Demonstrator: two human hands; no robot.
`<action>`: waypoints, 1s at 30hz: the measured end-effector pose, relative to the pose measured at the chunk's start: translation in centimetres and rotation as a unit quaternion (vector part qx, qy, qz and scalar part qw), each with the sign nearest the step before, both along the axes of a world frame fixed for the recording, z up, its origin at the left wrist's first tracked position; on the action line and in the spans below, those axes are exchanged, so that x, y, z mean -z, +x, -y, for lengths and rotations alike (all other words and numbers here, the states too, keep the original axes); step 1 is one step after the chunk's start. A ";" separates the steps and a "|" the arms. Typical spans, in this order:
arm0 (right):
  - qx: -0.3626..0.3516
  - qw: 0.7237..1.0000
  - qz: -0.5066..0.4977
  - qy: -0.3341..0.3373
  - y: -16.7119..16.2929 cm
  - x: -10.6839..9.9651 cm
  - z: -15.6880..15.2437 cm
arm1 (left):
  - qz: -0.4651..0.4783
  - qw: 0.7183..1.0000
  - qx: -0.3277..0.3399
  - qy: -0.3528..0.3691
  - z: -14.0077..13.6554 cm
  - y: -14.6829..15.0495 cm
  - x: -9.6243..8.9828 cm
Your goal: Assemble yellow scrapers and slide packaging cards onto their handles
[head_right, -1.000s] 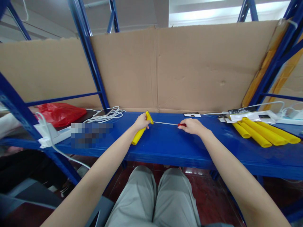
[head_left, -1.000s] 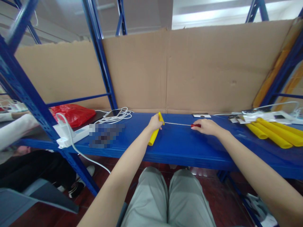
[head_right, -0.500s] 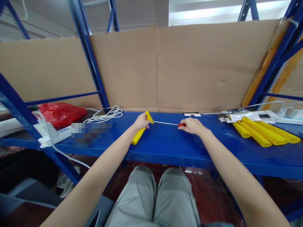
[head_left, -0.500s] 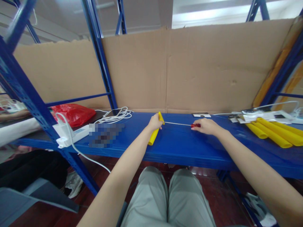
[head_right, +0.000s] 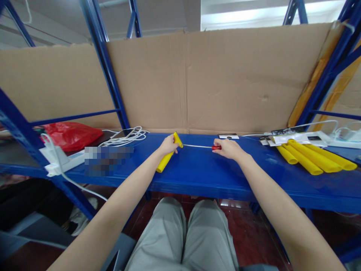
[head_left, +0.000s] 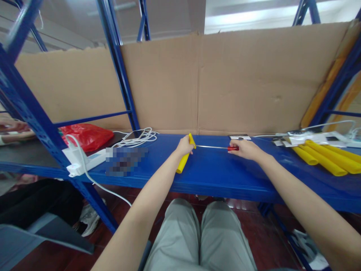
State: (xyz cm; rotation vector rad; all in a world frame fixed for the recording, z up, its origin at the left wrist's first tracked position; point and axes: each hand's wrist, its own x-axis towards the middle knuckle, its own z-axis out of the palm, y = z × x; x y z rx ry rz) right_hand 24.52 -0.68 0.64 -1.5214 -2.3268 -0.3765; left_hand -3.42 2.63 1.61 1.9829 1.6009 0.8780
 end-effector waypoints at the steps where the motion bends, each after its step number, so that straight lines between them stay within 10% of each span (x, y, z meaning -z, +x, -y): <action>1: 0.002 1.000 -0.001 -0.004 0.0 -0.1 0.1 | 0.000 1.000 0.000 0.002 0.0 0.0 0.0; 30: 0.018 0.998 -0.027 -0.051 -0.4 0.1 0.0 | -0.012 1.000 -0.012 0.008 0.0 0.1 0.0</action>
